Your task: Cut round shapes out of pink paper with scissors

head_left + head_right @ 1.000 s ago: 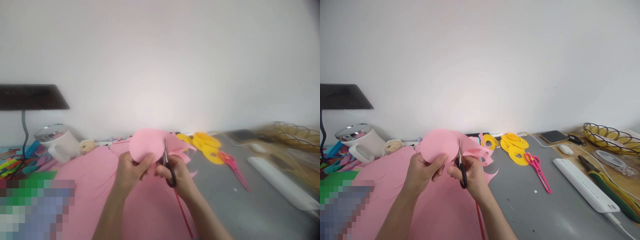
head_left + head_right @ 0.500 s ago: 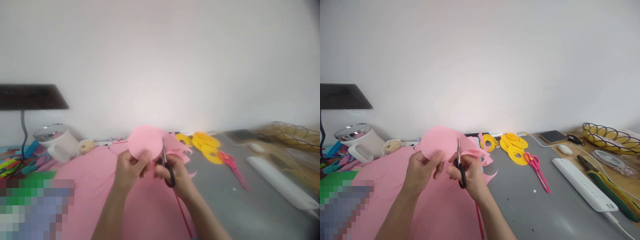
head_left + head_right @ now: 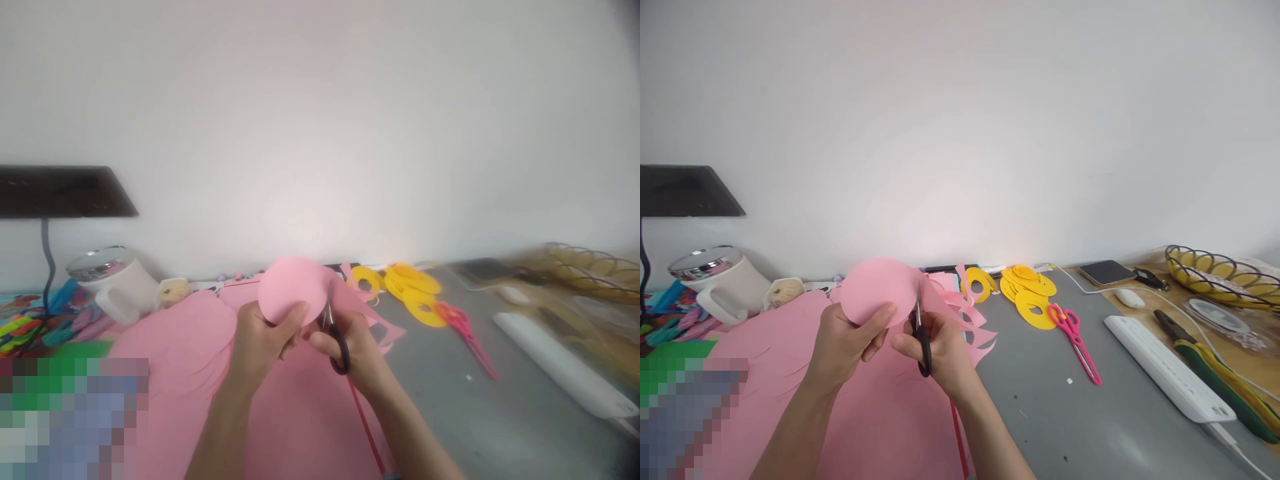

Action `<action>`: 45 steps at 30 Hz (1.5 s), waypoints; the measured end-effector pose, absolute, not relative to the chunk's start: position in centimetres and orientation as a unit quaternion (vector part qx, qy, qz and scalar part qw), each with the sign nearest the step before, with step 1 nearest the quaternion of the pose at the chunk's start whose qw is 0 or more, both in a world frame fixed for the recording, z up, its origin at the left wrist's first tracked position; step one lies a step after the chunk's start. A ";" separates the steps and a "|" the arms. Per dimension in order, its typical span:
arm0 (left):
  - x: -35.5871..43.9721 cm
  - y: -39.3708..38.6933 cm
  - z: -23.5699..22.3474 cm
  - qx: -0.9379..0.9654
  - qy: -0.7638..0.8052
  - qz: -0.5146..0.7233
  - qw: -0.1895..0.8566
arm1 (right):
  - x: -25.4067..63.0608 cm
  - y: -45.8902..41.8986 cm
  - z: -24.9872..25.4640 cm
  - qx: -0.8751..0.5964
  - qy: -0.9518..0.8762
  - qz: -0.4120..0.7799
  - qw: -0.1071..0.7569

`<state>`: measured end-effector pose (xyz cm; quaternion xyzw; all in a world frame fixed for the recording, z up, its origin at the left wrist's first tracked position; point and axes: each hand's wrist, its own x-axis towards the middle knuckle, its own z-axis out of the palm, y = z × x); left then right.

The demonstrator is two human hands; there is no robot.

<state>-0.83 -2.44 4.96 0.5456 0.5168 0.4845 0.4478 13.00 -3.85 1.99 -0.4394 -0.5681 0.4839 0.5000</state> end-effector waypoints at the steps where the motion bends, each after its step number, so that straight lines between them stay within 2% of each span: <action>1: -0.8 -2.5 5.0 0.547 0.517 0.483 0.448 | 13.0 -3.9 2.0 -0.435 -0.563 0.493 0.501; 8: -0.9 -2.5 5.0 0.551 0.516 0.478 0.449 | 13.0 -3.7 1.7 -0.430 -0.542 0.525 0.495; 45: -1.1 -2.3 4.8 0.552 0.515 0.488 0.438 | 12.9 -3.8 1.8 -0.446 -0.511 0.527 0.512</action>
